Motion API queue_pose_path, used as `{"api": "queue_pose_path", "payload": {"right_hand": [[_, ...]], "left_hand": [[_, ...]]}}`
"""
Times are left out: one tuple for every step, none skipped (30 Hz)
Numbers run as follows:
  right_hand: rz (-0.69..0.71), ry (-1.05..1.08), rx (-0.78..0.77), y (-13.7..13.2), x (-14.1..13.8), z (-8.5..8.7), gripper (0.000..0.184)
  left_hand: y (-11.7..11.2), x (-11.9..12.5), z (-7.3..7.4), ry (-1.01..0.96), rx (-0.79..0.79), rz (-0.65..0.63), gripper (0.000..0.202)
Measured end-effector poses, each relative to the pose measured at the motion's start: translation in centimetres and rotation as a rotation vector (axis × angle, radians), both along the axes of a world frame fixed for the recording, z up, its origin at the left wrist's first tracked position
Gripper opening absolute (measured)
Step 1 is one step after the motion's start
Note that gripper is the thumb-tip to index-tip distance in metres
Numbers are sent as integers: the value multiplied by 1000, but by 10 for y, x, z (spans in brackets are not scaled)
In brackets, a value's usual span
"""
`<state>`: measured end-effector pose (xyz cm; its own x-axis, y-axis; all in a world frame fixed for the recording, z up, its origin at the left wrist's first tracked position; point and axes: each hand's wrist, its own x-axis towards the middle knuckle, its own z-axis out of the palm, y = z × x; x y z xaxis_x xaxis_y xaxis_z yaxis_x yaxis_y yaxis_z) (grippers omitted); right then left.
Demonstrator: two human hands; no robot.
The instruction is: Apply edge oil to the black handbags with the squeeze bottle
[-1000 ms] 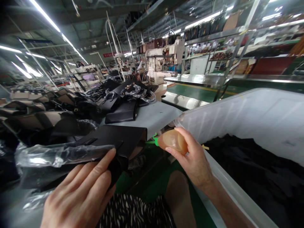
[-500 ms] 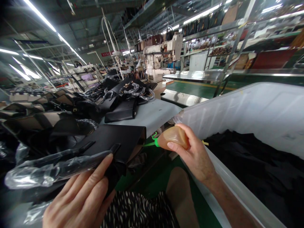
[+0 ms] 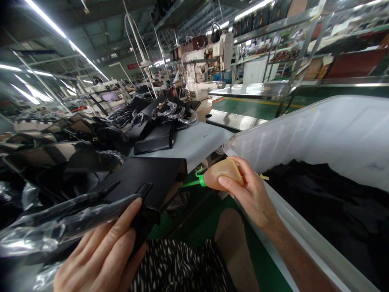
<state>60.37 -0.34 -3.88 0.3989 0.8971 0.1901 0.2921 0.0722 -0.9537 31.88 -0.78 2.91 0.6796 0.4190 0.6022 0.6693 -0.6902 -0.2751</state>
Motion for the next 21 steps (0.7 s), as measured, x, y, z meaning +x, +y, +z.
{"api": "queue_pose_path", "payload": {"right_hand": [[-4,17,-4,0,-1,-1,47],[-10,35,-7,-1,-2,-1,47],[-17,56,-8,-1,-4,-2,47],[-22,82,-7,-2,-5,-3,48],[-26,112,-5,-2,-5,-4,49],[-27,141,-3,-3,-6,-5,50],[-26,167,-4,-3,-7,-6,50],[-24,192,-11,-4,-8,-7,51],[-23,214,-19,-5,-9,-8,52],[-22,233,-30,-6,-9,-8,52],[-20,248,-38,-7,-10,-9,52],[-17,259,-41,-8,-11,-9,52],[-13,268,-43,-8,-11,-9,51],[-7,280,-43,-9,-12,-10,51],[-3,295,-42,-10,-12,-11,50],[4,317,-40,-10,-13,-11,49],[12,343,-33,-11,-14,-12,48],[18,370,-26,-12,-14,-14,46],[24,393,-16,-12,-15,-15,44],[30,408,-6,-13,-16,-16,43],[38,417,4,-14,-16,-17,41]], "left_hand": [[0,0,-1,3,3,0,11],[0,-1,-1,4,8,1,11],[0,-1,-2,7,10,7,11],[-1,-2,-3,6,12,14,10],[-1,-2,-3,3,11,19,10],[-1,-2,-4,-6,15,18,10],[-1,-2,-4,-13,17,15,10],[-1,-2,-4,-14,17,9,10],[-2,-3,-4,-12,20,0,10],[-2,-3,-4,-9,26,-6,9],[-3,-3,-4,-1,28,-8,9],[-3,-3,-4,5,30,-8,8],[-4,-4,-4,8,30,-5,8],[-4,-4,-4,6,29,-3,7],[-5,-4,-4,-1,26,5,7],[-5,-5,-4,-6,22,15,7],[-6,-5,-4,-8,17,25,7],[-7,-6,-4,-8,16,36,7],[-7,-6,-4,-3,16,42,7],[-7,-7,-5,5,17,45,6],[-8,-8,-5,15,18,41,5]]}}
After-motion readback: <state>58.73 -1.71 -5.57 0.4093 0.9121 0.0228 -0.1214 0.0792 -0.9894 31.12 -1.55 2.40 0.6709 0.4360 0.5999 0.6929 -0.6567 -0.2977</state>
